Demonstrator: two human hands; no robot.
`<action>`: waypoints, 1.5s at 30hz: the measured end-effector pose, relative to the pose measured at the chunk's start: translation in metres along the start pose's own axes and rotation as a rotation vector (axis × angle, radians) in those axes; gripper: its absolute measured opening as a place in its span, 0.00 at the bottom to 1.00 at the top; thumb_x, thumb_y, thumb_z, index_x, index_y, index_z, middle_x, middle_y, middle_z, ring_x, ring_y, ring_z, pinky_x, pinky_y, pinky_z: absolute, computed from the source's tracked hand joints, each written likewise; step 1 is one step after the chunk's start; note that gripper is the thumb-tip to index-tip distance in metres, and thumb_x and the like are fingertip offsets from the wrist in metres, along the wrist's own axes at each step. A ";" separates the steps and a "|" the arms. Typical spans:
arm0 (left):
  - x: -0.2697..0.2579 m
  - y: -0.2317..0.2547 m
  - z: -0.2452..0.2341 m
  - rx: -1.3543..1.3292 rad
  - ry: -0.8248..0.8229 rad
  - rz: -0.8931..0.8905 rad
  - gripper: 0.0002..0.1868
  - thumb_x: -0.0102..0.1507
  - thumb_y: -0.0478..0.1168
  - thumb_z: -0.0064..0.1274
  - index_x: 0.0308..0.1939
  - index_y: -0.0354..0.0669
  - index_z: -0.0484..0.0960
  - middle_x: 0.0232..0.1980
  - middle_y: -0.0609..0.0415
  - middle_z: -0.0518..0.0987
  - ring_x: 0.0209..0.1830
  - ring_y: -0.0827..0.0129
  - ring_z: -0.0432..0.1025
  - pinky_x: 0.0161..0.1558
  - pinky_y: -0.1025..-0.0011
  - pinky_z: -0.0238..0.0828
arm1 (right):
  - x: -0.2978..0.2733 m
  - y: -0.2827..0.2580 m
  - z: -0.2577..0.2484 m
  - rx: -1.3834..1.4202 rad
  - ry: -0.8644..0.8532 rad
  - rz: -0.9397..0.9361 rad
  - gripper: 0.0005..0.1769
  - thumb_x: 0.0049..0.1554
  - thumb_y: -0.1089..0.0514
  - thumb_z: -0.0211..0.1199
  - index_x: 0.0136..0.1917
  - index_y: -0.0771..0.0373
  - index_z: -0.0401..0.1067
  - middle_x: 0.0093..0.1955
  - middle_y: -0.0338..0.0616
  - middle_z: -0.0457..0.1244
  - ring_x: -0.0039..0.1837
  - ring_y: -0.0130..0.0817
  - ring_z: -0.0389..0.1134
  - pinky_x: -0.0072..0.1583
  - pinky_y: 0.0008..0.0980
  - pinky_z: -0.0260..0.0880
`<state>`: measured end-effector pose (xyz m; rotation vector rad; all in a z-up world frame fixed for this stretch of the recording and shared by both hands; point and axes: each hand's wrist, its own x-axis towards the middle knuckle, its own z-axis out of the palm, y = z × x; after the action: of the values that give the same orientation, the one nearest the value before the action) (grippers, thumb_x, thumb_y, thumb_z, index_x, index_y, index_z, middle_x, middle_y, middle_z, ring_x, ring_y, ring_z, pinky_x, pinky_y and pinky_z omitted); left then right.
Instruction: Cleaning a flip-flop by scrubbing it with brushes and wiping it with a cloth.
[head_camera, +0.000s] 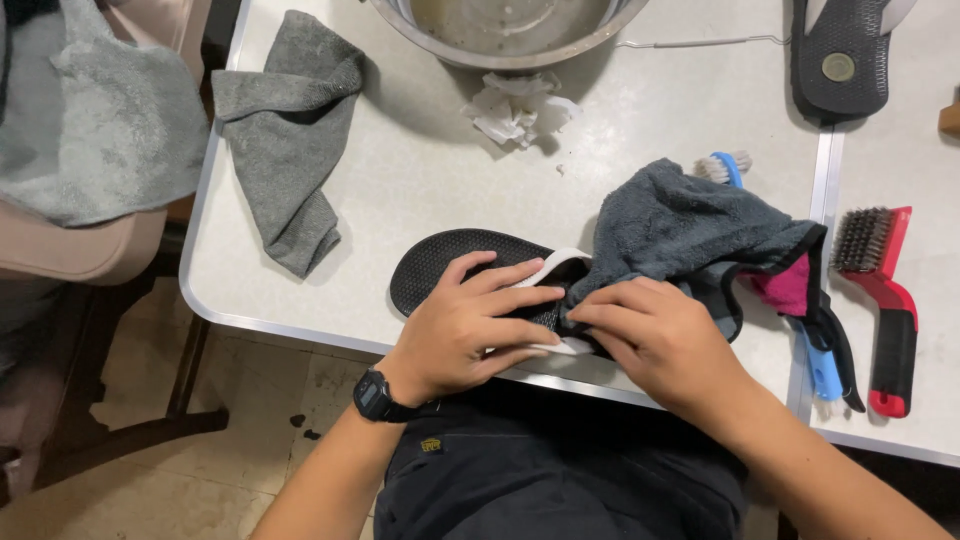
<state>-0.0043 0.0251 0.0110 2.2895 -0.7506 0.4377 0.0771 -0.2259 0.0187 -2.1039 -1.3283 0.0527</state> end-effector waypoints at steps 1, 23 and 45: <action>0.000 0.001 0.003 0.002 0.002 -0.003 0.04 0.69 0.46 0.56 0.45 0.60 0.86 0.62 0.58 0.81 0.70 0.55 0.71 0.67 0.51 0.59 | -0.002 -0.005 -0.003 0.002 -0.002 -0.003 0.08 0.61 0.61 0.62 0.54 0.58 0.78 0.51 0.40 0.70 0.48 0.39 0.69 0.51 0.37 0.67; 0.010 0.013 0.028 0.097 0.087 -0.405 0.08 0.66 0.49 0.54 0.39 0.60 0.89 0.41 0.68 0.87 0.58 0.69 0.79 0.60 0.57 0.62 | -0.018 -0.055 0.025 -0.384 0.065 0.142 0.08 0.63 0.61 0.59 0.56 0.62 0.73 0.40 0.43 0.56 0.37 0.44 0.59 0.44 0.41 0.62; -0.005 0.003 0.012 -0.010 -0.099 -0.053 0.03 0.62 0.47 0.61 0.36 0.64 0.89 0.62 0.65 0.80 0.68 0.51 0.69 0.71 0.35 0.44 | -0.012 -0.028 -0.004 -0.014 0.064 0.437 0.06 0.54 0.58 0.71 0.47 0.55 0.80 0.45 0.34 0.72 0.47 0.29 0.73 0.50 0.30 0.70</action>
<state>-0.0092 0.0174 0.0014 2.3296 -0.7368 0.2978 0.0509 -0.2297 0.0337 -2.3497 -0.8146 0.1585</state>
